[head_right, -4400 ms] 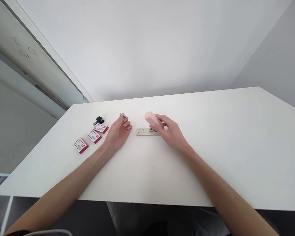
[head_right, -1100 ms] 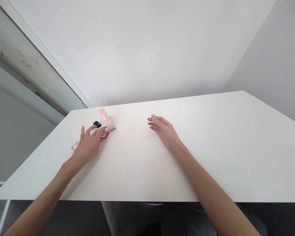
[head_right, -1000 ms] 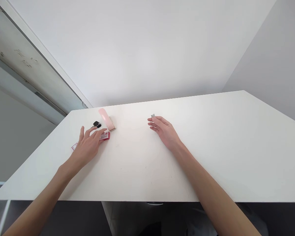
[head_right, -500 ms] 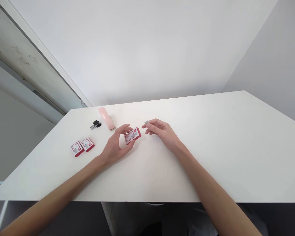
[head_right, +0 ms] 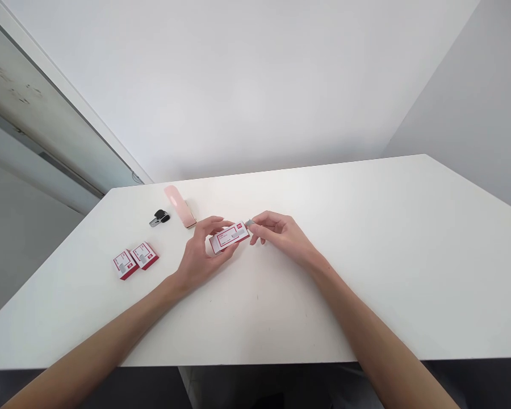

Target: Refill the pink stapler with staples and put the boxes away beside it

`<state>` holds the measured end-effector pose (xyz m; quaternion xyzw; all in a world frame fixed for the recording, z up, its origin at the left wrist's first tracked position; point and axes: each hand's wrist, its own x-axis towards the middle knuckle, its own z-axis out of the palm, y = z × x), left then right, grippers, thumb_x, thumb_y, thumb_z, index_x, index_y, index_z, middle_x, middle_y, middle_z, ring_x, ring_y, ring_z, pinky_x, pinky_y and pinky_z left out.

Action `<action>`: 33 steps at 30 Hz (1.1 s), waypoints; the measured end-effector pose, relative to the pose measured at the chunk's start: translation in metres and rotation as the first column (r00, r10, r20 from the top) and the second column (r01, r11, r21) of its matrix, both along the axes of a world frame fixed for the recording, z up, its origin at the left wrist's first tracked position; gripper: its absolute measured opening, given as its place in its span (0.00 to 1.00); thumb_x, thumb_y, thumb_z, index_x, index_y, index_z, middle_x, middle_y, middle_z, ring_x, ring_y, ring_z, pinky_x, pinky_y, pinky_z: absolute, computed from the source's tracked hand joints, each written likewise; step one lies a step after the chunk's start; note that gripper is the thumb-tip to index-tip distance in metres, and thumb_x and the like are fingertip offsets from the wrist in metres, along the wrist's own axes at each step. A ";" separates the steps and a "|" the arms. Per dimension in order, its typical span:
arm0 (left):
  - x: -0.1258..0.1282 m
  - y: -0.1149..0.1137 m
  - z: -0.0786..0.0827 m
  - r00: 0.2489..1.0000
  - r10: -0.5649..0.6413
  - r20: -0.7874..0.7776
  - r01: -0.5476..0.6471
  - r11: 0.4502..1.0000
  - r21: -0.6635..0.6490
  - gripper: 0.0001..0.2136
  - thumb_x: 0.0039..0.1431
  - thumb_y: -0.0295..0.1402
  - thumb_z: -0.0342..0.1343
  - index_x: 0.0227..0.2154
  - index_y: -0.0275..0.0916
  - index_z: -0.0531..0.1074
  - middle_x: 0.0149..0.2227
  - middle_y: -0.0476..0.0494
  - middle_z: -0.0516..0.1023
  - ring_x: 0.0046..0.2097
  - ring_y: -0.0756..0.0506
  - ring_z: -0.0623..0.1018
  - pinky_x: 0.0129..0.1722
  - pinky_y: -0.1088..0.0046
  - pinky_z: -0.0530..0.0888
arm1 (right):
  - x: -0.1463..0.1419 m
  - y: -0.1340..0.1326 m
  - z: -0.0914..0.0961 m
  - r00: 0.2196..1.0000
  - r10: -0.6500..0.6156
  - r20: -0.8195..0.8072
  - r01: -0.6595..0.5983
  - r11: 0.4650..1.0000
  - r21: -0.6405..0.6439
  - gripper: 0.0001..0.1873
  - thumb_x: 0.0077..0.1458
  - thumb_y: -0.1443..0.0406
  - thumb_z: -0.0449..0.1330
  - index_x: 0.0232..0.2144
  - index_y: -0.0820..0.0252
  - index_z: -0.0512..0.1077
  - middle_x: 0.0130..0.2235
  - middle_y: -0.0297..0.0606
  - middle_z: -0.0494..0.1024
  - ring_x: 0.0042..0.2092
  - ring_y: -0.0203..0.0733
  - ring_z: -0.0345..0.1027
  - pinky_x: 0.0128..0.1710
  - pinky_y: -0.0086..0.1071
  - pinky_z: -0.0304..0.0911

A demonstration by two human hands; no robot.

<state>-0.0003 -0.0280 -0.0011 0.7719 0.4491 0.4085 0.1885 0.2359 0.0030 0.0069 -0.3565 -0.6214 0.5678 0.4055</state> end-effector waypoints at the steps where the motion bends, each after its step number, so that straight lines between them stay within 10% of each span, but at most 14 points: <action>1: 0.000 0.000 0.000 1.000 -0.004 0.006 0.004 1.000 -0.010 0.24 0.64 0.35 0.63 0.58 0.46 0.58 0.53 0.41 0.80 0.50 0.44 0.82 0.46 0.65 0.80 | 0.000 0.001 0.000 1.000 0.007 -0.003 -0.007 1.000 0.002 0.15 0.63 0.50 0.65 0.39 0.54 0.80 0.40 0.38 0.83 0.38 0.42 0.76 0.40 0.37 0.68; 16: -0.006 0.005 -0.001 0.997 -0.064 -0.052 0.059 0.993 -0.098 0.23 0.68 0.40 0.60 0.59 0.50 0.55 0.56 0.43 0.81 0.55 0.43 0.81 0.51 0.61 0.78 | -0.002 0.002 -0.001 0.988 -0.146 0.054 0.143 0.987 0.069 0.18 0.63 0.48 0.64 0.37 0.54 0.79 0.37 0.37 0.82 0.31 0.40 0.75 0.33 0.37 0.66; 24: -0.008 0.006 0.003 0.899 -0.349 -0.265 0.311 0.934 -0.174 0.27 0.67 0.41 0.61 0.64 0.51 0.58 0.58 0.43 0.80 0.62 0.39 0.74 0.58 0.53 0.72 | -0.005 0.003 -0.006 0.963 -0.266 0.049 0.260 0.960 0.100 0.24 0.63 0.42 0.60 0.37 0.54 0.78 0.36 0.38 0.81 0.30 0.40 0.71 0.32 0.37 0.65; 28: -0.008 0.006 0.004 0.936 -0.155 -0.315 0.150 0.988 -0.039 0.26 0.61 0.45 0.66 0.58 0.45 0.65 0.53 0.38 0.77 0.54 0.37 0.75 0.52 0.55 0.73 | -0.008 0.000 -0.006 0.959 -0.264 0.099 0.250 0.959 0.137 0.22 0.62 0.43 0.62 0.36 0.53 0.79 0.36 0.39 0.81 0.34 0.44 0.73 0.37 0.40 0.68; 33: -0.009 0.004 0.004 0.932 0.036 -0.360 -0.071 0.994 -0.085 0.18 0.64 0.45 0.59 0.50 0.42 0.64 0.25 0.58 0.67 0.26 0.47 0.69 0.42 0.62 0.72 | -0.011 -0.005 -0.006 0.960 -0.246 0.137 0.215 0.954 0.210 0.17 0.62 0.47 0.64 0.37 0.50 0.83 0.39 0.39 0.83 0.40 0.48 0.74 0.41 0.42 0.69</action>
